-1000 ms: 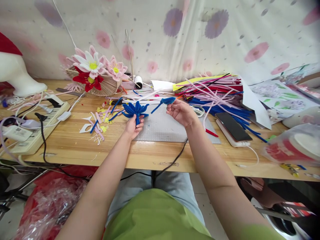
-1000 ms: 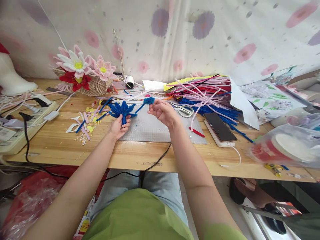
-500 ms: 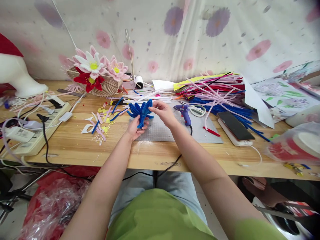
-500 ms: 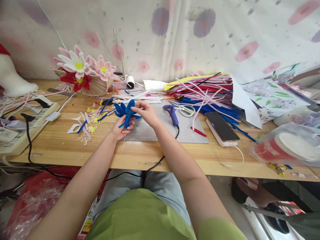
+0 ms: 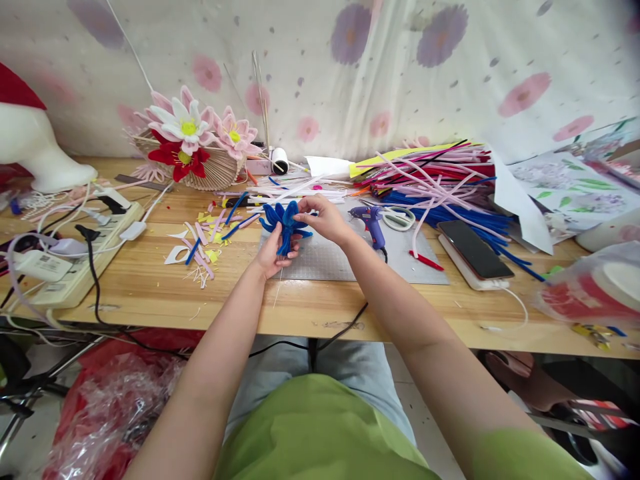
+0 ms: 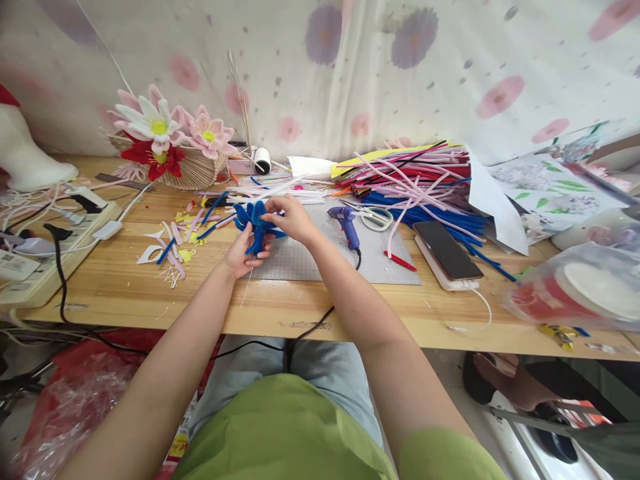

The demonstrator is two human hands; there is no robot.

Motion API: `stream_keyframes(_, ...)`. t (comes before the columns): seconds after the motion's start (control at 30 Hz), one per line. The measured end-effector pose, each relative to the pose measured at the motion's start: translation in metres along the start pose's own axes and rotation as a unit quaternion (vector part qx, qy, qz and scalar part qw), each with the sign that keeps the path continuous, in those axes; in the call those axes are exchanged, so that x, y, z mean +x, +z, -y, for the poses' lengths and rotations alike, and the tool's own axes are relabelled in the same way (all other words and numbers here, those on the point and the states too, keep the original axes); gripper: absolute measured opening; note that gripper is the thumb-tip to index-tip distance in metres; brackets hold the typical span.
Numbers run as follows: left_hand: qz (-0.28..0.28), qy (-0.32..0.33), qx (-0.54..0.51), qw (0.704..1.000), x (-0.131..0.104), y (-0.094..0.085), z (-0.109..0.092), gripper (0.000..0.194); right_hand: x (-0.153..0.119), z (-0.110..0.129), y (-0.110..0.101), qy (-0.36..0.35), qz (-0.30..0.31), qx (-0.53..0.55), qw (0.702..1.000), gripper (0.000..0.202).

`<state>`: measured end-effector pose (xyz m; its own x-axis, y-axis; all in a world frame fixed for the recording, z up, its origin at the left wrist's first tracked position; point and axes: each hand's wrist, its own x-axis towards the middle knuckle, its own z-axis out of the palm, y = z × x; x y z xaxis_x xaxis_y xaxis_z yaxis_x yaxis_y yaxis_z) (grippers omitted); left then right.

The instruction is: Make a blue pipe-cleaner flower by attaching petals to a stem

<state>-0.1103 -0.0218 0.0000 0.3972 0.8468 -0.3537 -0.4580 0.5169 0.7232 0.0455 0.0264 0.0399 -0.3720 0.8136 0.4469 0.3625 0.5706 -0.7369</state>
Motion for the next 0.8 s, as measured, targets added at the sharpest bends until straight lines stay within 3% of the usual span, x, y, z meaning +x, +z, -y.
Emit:
stream_keyframes(0.4,0.007,0.001,0.041,0.999,0.003,-0.002,0.003,0.058,0.001,-0.005,0.003,-0.006,0.011,-0.038,0.999,0.008)
stream_keyframes(0.8,-0.058,0.048,0.117,0.990,0.003,0.005,0.012,0.041,0.003,-0.001,0.003,-0.003,0.026,-0.058,0.998,0.009)
